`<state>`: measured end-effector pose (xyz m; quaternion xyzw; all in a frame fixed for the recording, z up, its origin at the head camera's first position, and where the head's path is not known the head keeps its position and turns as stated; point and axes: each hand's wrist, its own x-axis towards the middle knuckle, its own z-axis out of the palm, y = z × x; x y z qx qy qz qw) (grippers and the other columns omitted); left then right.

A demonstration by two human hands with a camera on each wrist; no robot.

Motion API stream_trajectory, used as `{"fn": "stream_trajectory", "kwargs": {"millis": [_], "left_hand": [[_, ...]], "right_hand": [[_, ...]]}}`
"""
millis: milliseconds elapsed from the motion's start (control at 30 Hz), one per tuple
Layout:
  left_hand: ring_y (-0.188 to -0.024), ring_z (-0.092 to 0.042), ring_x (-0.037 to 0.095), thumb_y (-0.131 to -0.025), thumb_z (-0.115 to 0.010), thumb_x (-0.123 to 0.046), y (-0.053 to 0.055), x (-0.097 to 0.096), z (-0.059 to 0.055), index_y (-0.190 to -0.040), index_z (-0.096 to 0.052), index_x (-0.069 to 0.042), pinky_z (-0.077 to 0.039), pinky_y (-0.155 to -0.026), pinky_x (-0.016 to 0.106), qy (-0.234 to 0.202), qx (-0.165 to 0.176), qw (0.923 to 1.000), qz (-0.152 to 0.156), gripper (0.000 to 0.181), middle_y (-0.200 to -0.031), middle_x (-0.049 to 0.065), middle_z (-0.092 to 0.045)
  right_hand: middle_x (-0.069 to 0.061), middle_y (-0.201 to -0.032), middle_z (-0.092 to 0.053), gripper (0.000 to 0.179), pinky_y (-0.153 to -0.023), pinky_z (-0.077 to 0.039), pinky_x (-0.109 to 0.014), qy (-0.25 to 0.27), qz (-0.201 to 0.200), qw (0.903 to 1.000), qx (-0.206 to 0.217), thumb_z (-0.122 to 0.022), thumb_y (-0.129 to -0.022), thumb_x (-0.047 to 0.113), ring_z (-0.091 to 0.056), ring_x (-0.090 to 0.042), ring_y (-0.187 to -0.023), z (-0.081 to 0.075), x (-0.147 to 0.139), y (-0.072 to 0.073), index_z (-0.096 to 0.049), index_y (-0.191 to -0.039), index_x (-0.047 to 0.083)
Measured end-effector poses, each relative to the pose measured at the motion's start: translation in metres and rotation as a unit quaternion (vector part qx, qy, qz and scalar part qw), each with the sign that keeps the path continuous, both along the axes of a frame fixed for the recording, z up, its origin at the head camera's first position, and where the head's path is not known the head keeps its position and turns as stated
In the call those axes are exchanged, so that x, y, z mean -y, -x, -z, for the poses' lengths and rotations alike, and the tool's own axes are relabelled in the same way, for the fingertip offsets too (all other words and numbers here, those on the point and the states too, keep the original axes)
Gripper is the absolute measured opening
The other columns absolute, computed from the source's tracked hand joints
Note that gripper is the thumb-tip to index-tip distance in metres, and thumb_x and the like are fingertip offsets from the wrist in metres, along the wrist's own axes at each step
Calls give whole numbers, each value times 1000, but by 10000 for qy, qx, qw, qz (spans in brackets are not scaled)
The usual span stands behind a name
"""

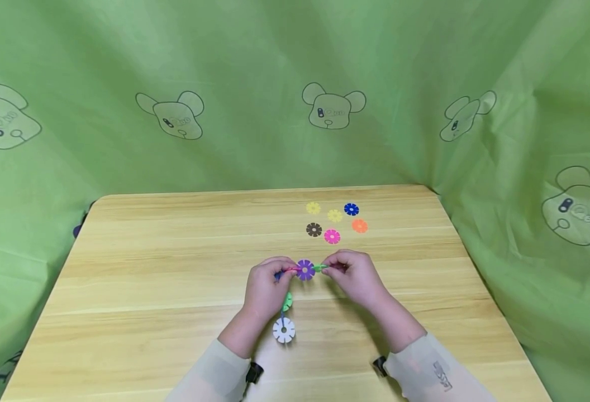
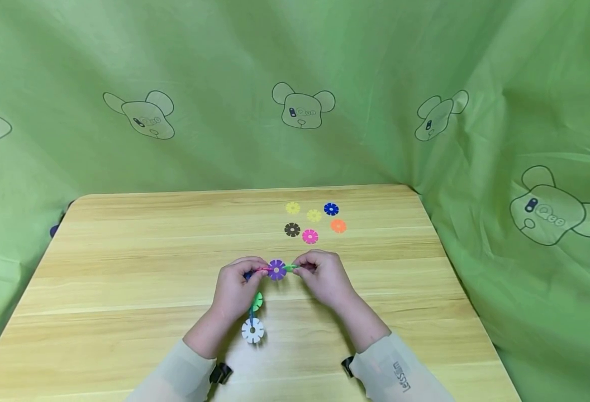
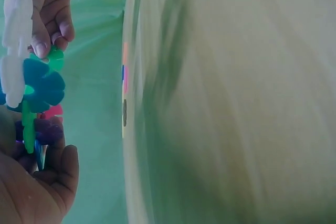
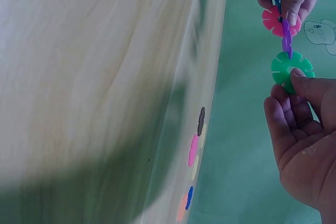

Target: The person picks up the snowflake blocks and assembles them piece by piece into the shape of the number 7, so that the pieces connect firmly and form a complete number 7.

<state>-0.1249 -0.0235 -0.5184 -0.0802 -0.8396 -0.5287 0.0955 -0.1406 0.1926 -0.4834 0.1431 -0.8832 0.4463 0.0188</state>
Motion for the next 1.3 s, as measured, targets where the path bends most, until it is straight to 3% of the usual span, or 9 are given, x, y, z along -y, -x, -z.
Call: {"fn": "stream_trajectory", "kwargs": {"millis": [500,933,1167,1300], "left_hand": [[-107,-74,20,-93,-78,1,-6,-2,-6,-95,-81,-6,-58,-97,27,-394,201,9990,113,7,-106,4,-79],[-106,-75,20,-93,-79,-1,-4,-5,-4,-94,-81,-6,-58,-98,28,-206,-71,9998,25,5,-105,4,-79],[-107,-75,21,-93,-81,-4,-4,-2,-6,-98,-81,-6,-58,-99,31,-16,-11,9997,240,5,-107,5,-79],[-115,-73,24,-90,-85,-13,-4,-1,-8,-108,-80,-6,-55,-105,39,272,-58,9989,365,20,-119,5,-78]], "right_hand": [[-4,-85,-76,15,-64,-60,-25,161,-27,9995,-270,-83,-84,-8,-66,-12,-72,0,-1,-3,-79,-90,4],[-7,-86,-77,15,-65,-60,-24,318,38,9991,-270,-82,-83,-10,-67,-15,-73,2,3,-5,-79,-90,4],[-3,-86,-76,14,-65,-60,-25,204,101,9997,-56,-83,-85,-6,-66,-14,-73,4,0,-5,-79,-91,5],[-3,-86,-75,14,-64,-60,-25,150,81,9996,-208,-84,-84,-6,-65,-14,-72,4,-2,-4,-78,-91,5]]}}
